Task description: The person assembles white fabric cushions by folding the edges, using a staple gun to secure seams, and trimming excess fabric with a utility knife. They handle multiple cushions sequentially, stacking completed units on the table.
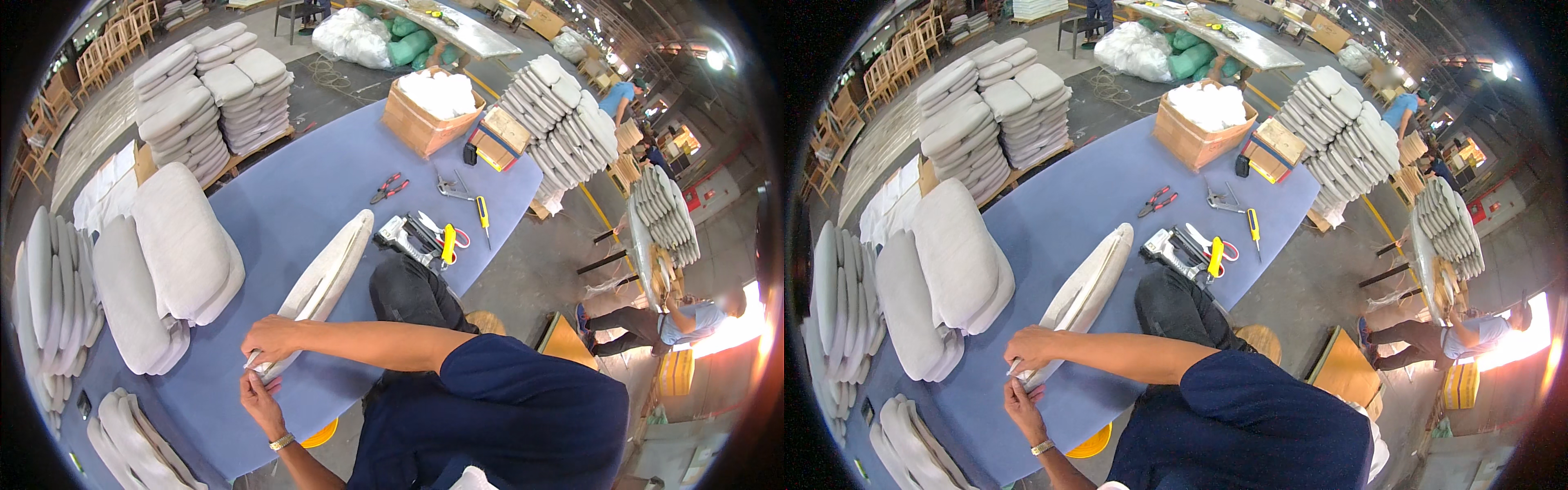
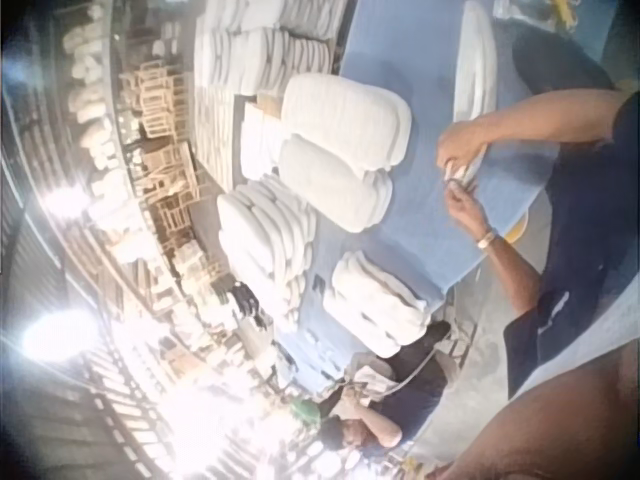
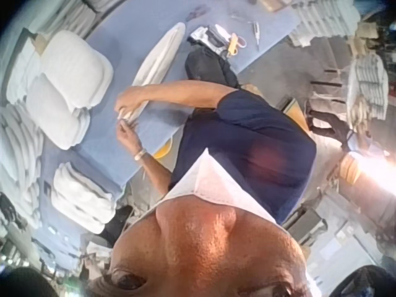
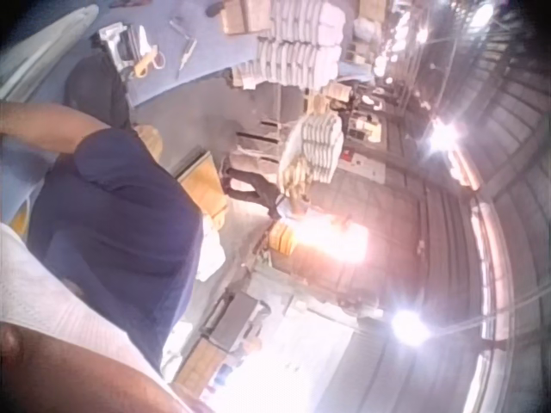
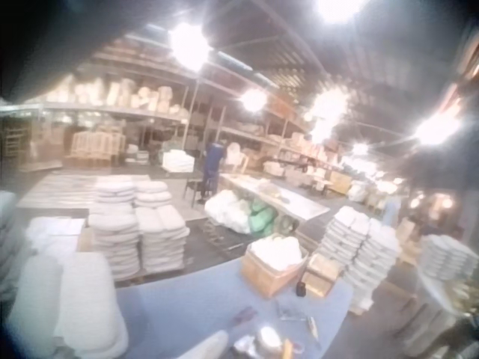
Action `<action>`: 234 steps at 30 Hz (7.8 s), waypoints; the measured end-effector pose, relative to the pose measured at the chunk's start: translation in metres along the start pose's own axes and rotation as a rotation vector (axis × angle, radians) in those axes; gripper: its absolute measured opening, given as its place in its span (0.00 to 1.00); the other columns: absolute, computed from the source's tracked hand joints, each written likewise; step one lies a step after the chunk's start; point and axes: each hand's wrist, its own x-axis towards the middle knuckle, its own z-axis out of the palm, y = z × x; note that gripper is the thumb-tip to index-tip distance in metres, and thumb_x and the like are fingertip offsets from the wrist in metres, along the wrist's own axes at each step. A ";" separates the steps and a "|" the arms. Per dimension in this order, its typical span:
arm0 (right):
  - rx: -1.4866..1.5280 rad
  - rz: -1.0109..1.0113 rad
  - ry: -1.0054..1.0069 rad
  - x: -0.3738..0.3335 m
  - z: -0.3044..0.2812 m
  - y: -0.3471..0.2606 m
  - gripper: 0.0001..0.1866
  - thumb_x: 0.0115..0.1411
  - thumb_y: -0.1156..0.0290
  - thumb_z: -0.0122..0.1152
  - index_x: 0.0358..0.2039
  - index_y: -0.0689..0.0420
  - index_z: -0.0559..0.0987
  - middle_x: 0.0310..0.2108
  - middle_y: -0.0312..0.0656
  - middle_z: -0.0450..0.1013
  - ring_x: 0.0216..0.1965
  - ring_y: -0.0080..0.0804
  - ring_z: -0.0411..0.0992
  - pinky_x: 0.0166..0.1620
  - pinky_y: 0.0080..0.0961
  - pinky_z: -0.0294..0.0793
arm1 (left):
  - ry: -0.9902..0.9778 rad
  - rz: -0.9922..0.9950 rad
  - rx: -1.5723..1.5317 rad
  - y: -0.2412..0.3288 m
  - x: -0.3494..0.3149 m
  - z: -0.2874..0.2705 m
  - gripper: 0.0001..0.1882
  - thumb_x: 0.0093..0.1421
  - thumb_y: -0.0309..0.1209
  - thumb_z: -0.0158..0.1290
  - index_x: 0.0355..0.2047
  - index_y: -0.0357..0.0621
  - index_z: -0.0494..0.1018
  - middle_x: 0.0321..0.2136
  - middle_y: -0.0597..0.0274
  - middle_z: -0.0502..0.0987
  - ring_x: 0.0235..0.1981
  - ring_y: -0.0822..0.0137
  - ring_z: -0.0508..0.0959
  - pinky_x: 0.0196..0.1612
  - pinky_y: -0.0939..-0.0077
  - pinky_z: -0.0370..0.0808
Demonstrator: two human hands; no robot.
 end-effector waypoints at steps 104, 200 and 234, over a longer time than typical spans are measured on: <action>-0.195 -0.295 -0.124 0.008 0.030 0.008 0.07 0.53 0.66 0.68 0.33 0.48 0.81 0.28 0.31 0.80 0.34 0.36 0.80 0.30 0.36 0.78 | 0.340 0.084 0.192 -0.027 -0.040 0.029 0.24 0.79 0.43 0.32 0.48 0.35 0.71 0.44 0.58 0.74 0.39 0.69 0.70 0.44 0.72 0.69; -0.495 0.295 0.678 -0.220 -0.073 0.087 0.16 0.64 0.64 0.65 0.49 0.59 0.82 0.46 0.50 0.79 0.46 0.50 0.78 0.52 0.40 0.76 | 0.424 -0.206 0.355 -0.113 -0.065 0.042 0.22 0.71 0.44 0.52 0.54 0.38 0.77 0.43 0.42 0.83 0.45 0.49 0.84 0.50 0.59 0.78; 0.543 0.315 0.237 -0.241 0.061 0.044 0.26 0.65 0.56 0.65 0.58 0.59 0.77 0.64 0.51 0.71 0.67 0.44 0.67 0.69 0.38 0.62 | 0.706 -0.171 -0.683 -0.035 0.000 -0.062 0.40 0.72 0.62 0.34 0.62 0.37 0.68 0.62 0.47 0.72 0.61 0.48 0.72 0.65 0.51 0.67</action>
